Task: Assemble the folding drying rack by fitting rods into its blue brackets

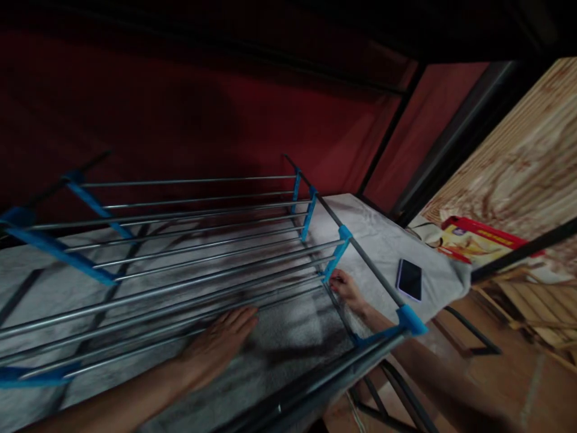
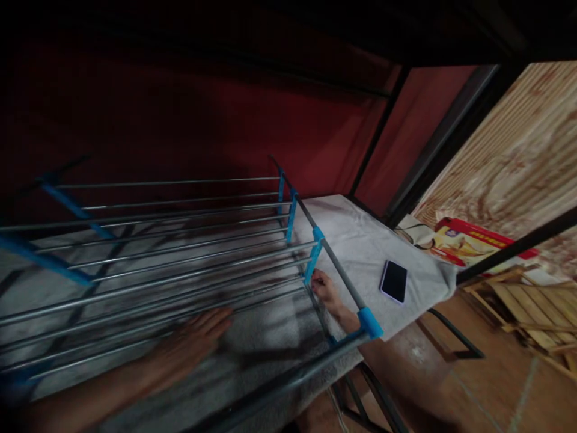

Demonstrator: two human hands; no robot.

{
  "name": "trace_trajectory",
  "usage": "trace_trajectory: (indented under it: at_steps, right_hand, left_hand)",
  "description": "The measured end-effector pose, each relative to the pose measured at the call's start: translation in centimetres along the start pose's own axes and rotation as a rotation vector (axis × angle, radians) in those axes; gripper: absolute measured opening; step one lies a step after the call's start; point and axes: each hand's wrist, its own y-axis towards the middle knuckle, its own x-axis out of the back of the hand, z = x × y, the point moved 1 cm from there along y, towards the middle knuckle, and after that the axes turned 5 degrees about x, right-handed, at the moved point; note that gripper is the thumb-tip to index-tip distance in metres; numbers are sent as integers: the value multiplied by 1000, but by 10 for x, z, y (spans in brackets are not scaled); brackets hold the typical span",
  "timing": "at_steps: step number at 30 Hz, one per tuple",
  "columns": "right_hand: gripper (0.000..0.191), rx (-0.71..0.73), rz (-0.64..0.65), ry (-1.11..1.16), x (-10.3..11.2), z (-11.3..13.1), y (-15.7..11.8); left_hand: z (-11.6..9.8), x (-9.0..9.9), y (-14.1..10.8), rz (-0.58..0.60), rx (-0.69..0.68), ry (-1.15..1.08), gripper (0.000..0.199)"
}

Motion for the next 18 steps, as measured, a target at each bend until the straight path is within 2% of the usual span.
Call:
trace_trajectory:
  at_steps: [3, 5, 8, 10, 13, 15, 18]
  right_hand:
    - [15, 10, -2, -6, -12, -1, -5]
    - [15, 9, 9, 2, -17, 0, -9]
    - [20, 9, 30, 26, -20, 6, -13]
    - [28, 11, 60, 64, -21, 11, -13]
    - [40, 25, 80, 112, -23, 16, -9]
    - [39, 35, 62, 85, -23, 14, -5]
    - [33, 67, 46, -16, -21, 8, 0]
  left_hand:
    - [-17, 11, 22, -34, 93, -7, 62]
    - [-31, 14, 29, -28, 56, -24, 61]
    - [-50, 16, 32, -20, -75, 16, 66]
    - [-58, 23, 36, -106, -100, 80, 67]
    - [-62, 38, 52, -244, 24, 100, 60]
    - [-60, 47, 67, -194, 126, 57, 54]
    - [-58, 55, 85, -47, 172, -12, 44]
